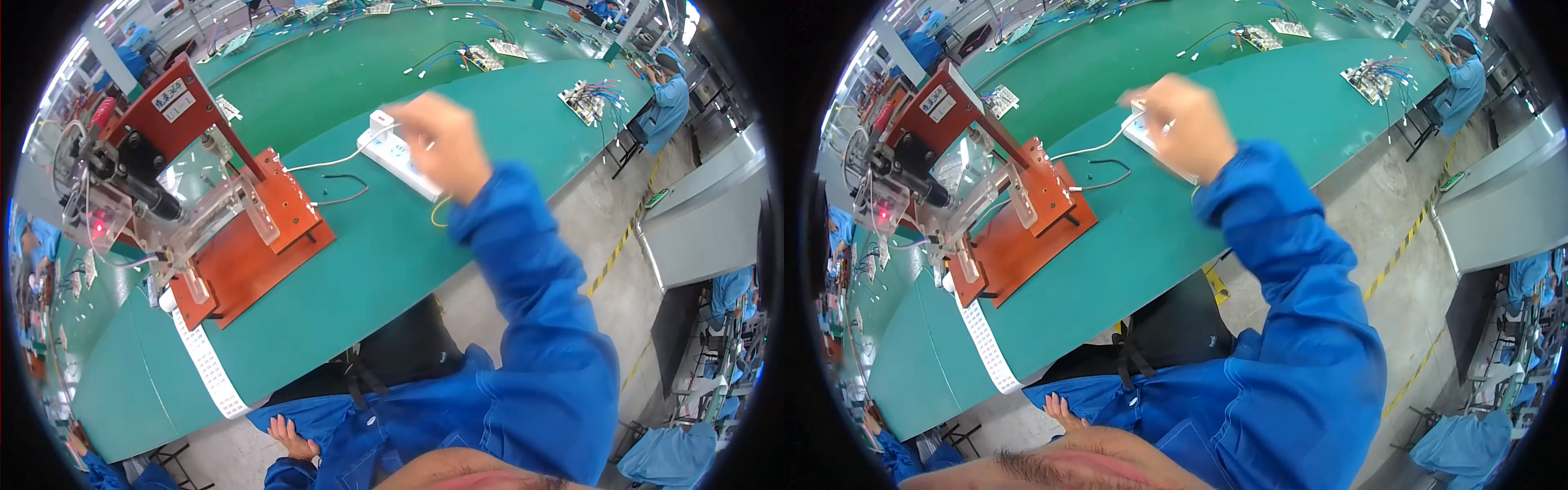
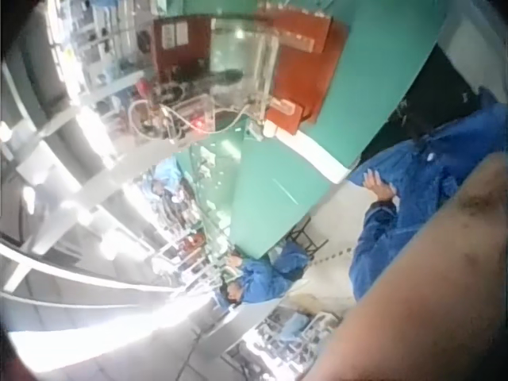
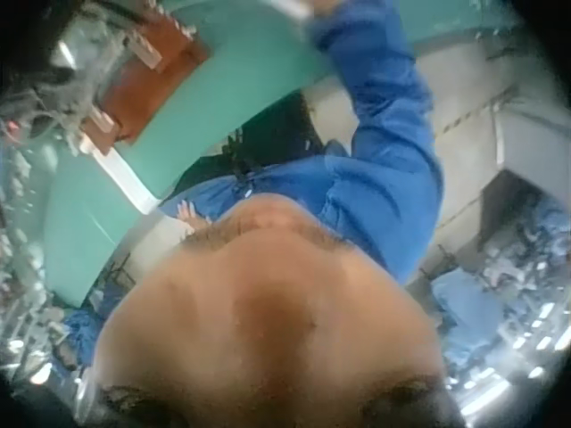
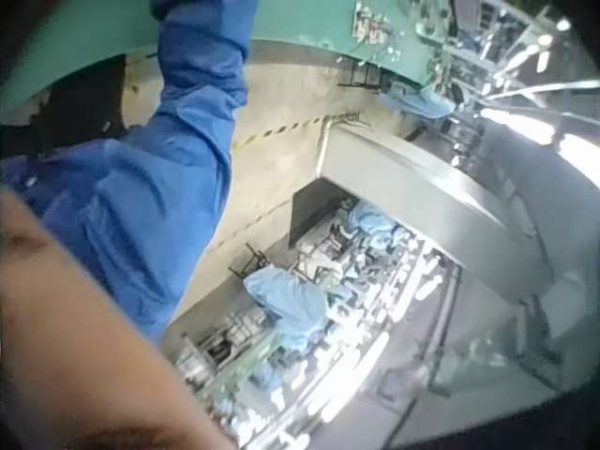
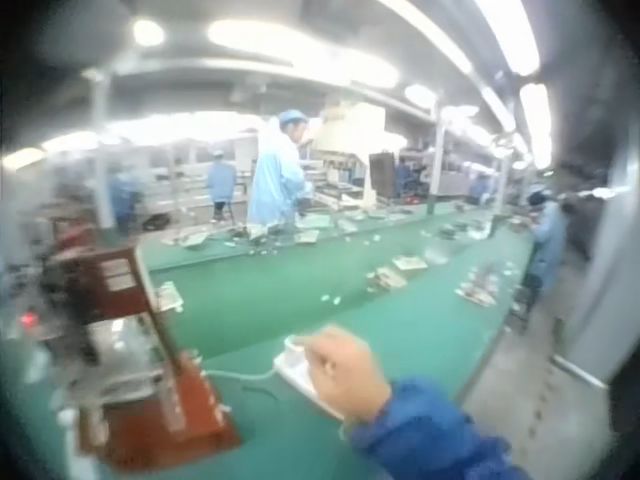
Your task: Testing printed circuit boards using a specialized testing fixture, applying labels, and sorting finished units.
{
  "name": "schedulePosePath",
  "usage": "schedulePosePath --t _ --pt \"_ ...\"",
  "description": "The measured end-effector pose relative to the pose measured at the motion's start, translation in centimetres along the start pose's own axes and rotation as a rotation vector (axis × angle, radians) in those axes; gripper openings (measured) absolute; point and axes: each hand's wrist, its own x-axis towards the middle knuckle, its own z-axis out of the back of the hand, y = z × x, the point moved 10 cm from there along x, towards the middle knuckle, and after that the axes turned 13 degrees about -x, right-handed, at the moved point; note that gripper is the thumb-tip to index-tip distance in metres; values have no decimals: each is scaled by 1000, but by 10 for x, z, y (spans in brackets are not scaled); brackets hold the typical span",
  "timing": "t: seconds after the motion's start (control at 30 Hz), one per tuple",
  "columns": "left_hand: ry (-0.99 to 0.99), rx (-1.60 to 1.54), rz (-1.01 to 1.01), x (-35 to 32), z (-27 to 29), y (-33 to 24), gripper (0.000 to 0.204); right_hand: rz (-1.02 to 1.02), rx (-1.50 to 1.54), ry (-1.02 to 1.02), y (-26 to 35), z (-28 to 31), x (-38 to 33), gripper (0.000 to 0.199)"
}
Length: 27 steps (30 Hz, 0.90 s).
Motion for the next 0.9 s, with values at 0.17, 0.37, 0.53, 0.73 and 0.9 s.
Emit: schedulePosePath --t 0.17,0.37,0.53,0.73,0.9 --pt "-2 15 -28 13 -9 4 74 -412 -562 -263 -232 34 44 37" --pt "49 91 -47 14 -4 9 76 -630 -655 120 -363 -46 96 65" --pt "257 -52 175 8 -32 44 88 -775 -742 334 -485 -79 75 55" --pt "153 34 56 34 3 -8 75 -621 -364 115 -418 -23 107 32" --pt "116 32 -4 36 -13 7 75 -294 -277 394 -367 134 52 27"
